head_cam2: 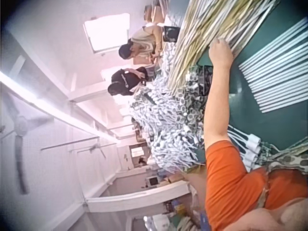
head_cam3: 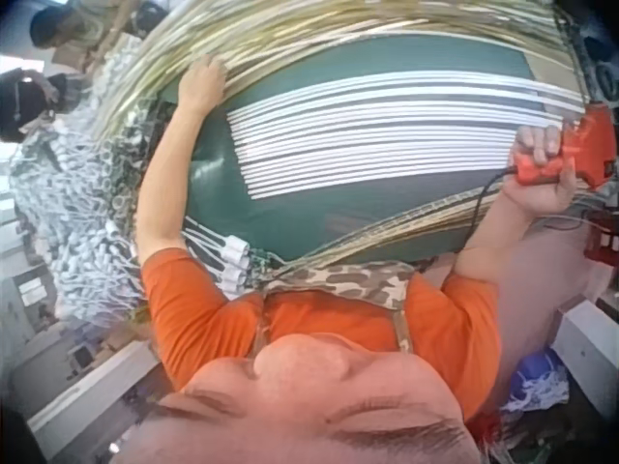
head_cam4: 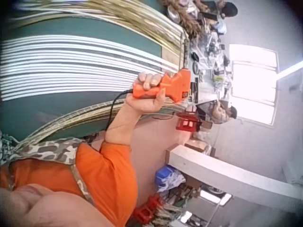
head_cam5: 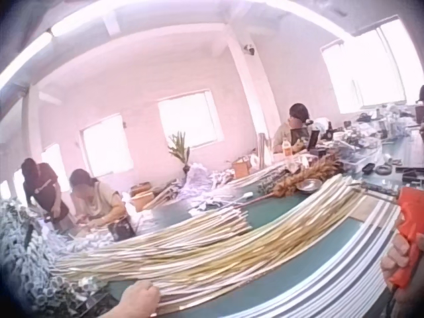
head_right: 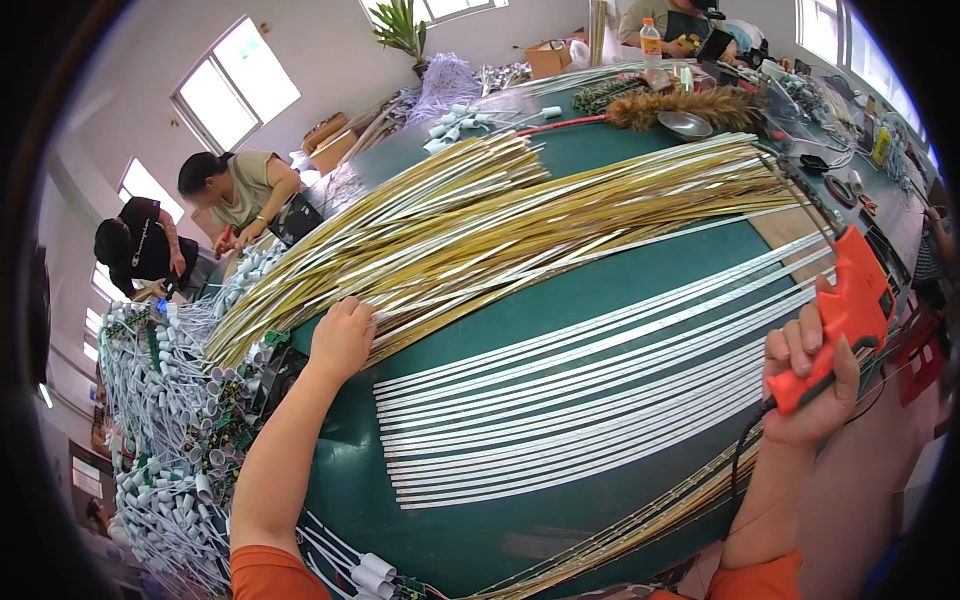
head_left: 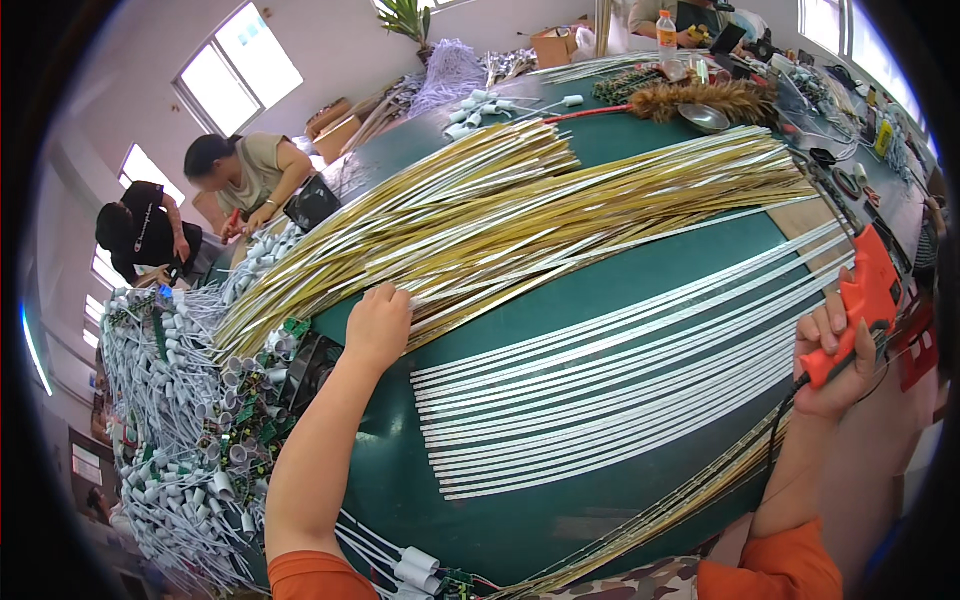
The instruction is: The person aligns light strips on a work table by hand. The person then solders wired circuit components to the ends of the strips using a soldering gun.
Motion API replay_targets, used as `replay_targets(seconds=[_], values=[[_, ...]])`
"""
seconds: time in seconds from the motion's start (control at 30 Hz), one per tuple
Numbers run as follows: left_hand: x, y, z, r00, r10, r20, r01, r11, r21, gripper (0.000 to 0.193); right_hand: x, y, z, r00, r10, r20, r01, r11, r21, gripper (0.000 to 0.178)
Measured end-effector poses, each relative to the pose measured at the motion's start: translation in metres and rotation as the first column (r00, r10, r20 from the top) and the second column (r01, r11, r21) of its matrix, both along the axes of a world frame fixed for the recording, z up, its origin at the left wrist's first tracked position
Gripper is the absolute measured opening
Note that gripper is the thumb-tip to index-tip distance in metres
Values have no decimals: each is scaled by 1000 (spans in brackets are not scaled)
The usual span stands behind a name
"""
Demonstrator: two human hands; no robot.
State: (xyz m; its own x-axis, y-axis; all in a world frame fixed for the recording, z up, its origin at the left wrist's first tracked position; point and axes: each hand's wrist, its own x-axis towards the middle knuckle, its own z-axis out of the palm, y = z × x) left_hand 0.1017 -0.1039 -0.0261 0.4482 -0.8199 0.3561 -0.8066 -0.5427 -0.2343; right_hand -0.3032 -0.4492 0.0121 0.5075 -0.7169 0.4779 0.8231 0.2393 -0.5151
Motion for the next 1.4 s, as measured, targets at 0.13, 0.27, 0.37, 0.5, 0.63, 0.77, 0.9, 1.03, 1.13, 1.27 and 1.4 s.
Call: replay_targets(seconds=[0.13,0.27,0.37,0.5,0.63,0.77,0.9,1.03,1.13,1.27,1.4], values=[[11,1,-1,1000,8,-10,-8,998,66,6,-4,-1,1,1000,-12,-3,12,1000,-19,59],[16,-9,4,990,143,-12,-137,967,216,7,-3,4,5,1000,-3,-23,5,998,68,57],[17,14,20,975,61,-213,-84,992,-98,3,10,8,3,998,-22,-51,28,991,128,54],[-14,20,53,310,-256,-915,-294,890,-349,13,6,6,7,998,-46,-43,51,991,121,52],[-16,23,29,101,-225,-969,-353,902,-247,16,-2,2,7,995,-83,-54,89,991,102,52],[-21,24,20,86,-142,-986,-349,923,-164,18,0,3,6,995,-82,-60,89,989,121,54],[-28,46,19,185,-12,-983,-452,887,-96,20,16,5,-6,998,-18,-60,28,982,184,57],[-13,28,3,-26,-227,-974,-506,843,-183,12,-10,-5,4,1000,15,10,-16,998,69,54],[-19,32,7,-18,-37,-999,-557,831,-20,10,-11,-9,0,999,26,-18,-26,999,-23,57],[-22,40,4,26,85,-996,-565,823,56,10,-5,-14,-8,998,53,-34,-55,997,-46,63],[-18,46,-2,-1,73,-997,-509,858,63,8,-2,-13,-11,997,-39,-65,36,998,-46,62]])
